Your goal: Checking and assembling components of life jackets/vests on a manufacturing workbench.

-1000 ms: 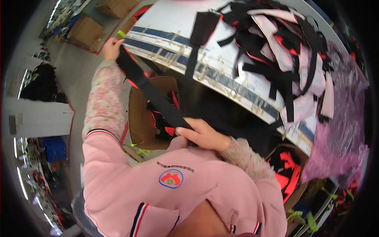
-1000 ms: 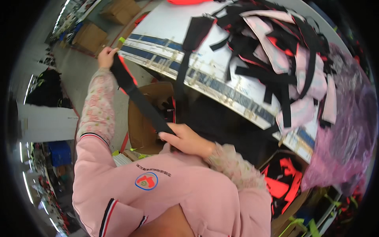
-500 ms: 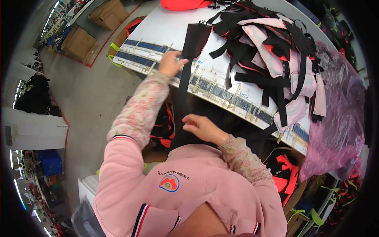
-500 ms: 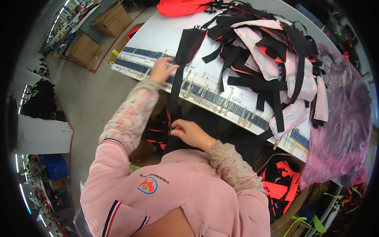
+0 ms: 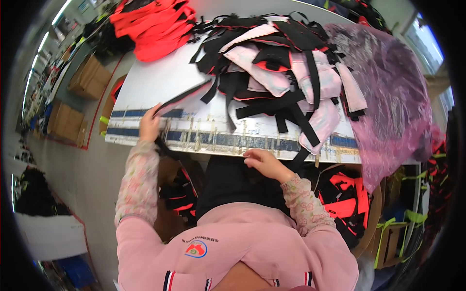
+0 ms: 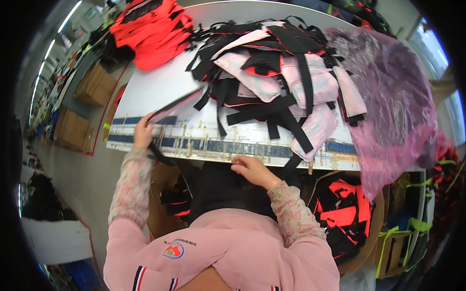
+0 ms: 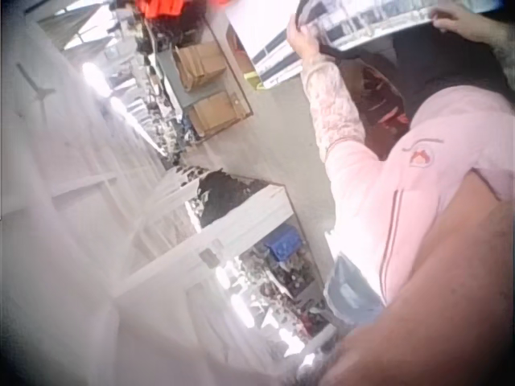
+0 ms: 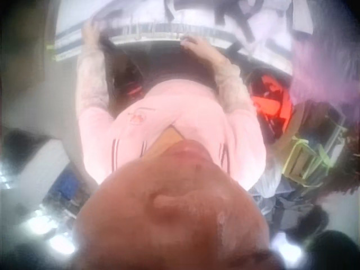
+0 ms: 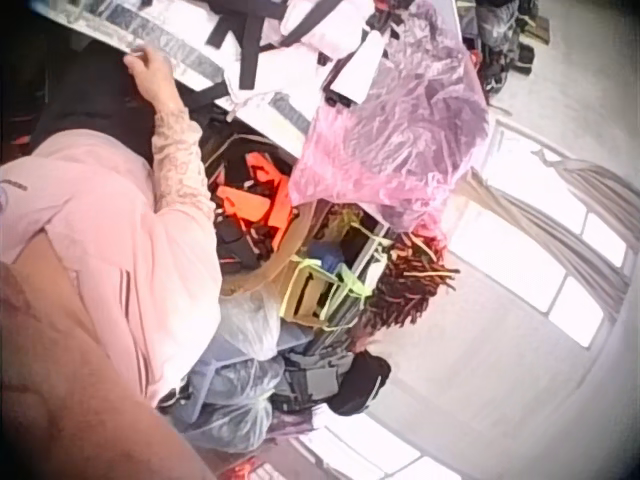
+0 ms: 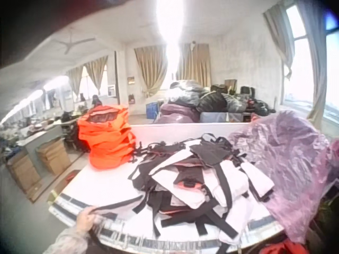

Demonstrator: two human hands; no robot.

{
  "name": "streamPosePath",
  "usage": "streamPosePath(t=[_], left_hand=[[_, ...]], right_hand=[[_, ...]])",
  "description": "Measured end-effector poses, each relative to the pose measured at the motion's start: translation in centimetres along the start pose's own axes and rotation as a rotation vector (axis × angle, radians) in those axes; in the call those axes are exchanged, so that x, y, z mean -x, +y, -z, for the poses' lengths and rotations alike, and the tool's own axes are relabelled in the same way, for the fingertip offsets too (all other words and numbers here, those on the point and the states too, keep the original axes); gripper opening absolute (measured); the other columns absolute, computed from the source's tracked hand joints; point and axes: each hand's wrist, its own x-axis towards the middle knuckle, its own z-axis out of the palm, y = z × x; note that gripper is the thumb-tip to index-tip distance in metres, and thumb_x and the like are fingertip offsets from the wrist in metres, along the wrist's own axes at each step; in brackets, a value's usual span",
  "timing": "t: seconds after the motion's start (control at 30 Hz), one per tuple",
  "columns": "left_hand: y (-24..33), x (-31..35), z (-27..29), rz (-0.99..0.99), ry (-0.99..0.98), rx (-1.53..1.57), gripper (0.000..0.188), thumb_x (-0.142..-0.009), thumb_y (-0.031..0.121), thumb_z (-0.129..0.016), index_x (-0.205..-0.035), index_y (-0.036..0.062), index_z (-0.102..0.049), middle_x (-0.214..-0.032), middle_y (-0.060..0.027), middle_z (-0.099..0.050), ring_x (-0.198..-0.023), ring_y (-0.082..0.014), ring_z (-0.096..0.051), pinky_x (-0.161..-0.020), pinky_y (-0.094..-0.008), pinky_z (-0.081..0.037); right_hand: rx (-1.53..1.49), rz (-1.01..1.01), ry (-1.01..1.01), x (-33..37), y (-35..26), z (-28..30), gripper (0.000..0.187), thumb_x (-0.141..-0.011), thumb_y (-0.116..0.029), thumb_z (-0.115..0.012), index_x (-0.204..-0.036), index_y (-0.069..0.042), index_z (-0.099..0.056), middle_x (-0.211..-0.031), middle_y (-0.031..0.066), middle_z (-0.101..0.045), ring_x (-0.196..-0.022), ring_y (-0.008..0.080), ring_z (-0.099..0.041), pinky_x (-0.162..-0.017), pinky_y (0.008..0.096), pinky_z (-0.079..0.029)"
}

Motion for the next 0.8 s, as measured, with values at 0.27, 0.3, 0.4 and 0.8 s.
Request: streamPosePath(t=[0.27, 0.3, 0.4, 0.8], left_hand=[[12.1, -0.6, 5.9, -0.288, -0.477, 0.218, 0.039, -0.067, -0.014, -0.045, -0.093, 0.0030, -0.067, -0.098, -0.0104, -0.066, -0.099, -0.0255, -0.059, -0.096, -0.0359, -0.040], [13.4, -1.0, 5.5, -0.427, -0.508, 0.206, 0.039, -0.066, -0.014, -0.045, -0.092, 0.0036, -0.068, -0.096, -0.0099, -0.066, -0.098, -0.0257, -0.059, -0.098, -0.0384, -0.039], [15.6, -2.6, 3.9, -0.506, -0.539, 0.250, 0.035, -0.067, -0.013, -0.046, -0.088, 0.0039, -0.068, -0.102, -0.0097, -0.065, -0.105, -0.0285, -0.056, -0.103, -0.0445, -0.033], [13.9, 4.8, -7.5, -0.365, -0.533, -0.054, 0.047, -0.075, 0.025, -0.071, -0.116, 0.0061, -0.057, -0.121, -0.0179, -0.053, -0.117, -0.0353, -0.046, -0.100, -0.0427, -0.035]], right_hand=[[-0.144, 0.112, 0.109, -5.8, -2.4, 1.8, 0.048, -0.090, -0.025, -0.058, -0.130, -0.007, -0.040, -0.110, 0.0103, -0.055, -0.090, 0.0157, -0.056, -0.077, 0.0277, -0.047], [-0.289, -0.005, -0.044, -6.3, -2.5, 0.8, 0.050, -0.091, -0.028, -0.057, -0.133, -0.009, -0.038, -0.108, 0.0083, -0.055, -0.090, 0.0149, -0.055, -0.076, 0.0259, -0.046], [-0.388, 0.006, -0.200, -6.3, -2.5, -2.3, 0.049, -0.091, -0.024, -0.058, -0.133, -0.007, -0.039, -0.105, 0.0055, -0.056, -0.093, 0.0116, -0.054, -0.081, 0.0254, -0.045], [-0.036, 0.167, 0.434, -8.3, 1.4, -3.7, 0.045, -0.077, -0.014, -0.066, -0.116, 0.004, -0.050, -0.103, 0.0244, -0.059, -0.100, 0.0396, -0.056, -0.085, 0.0401, -0.045]])
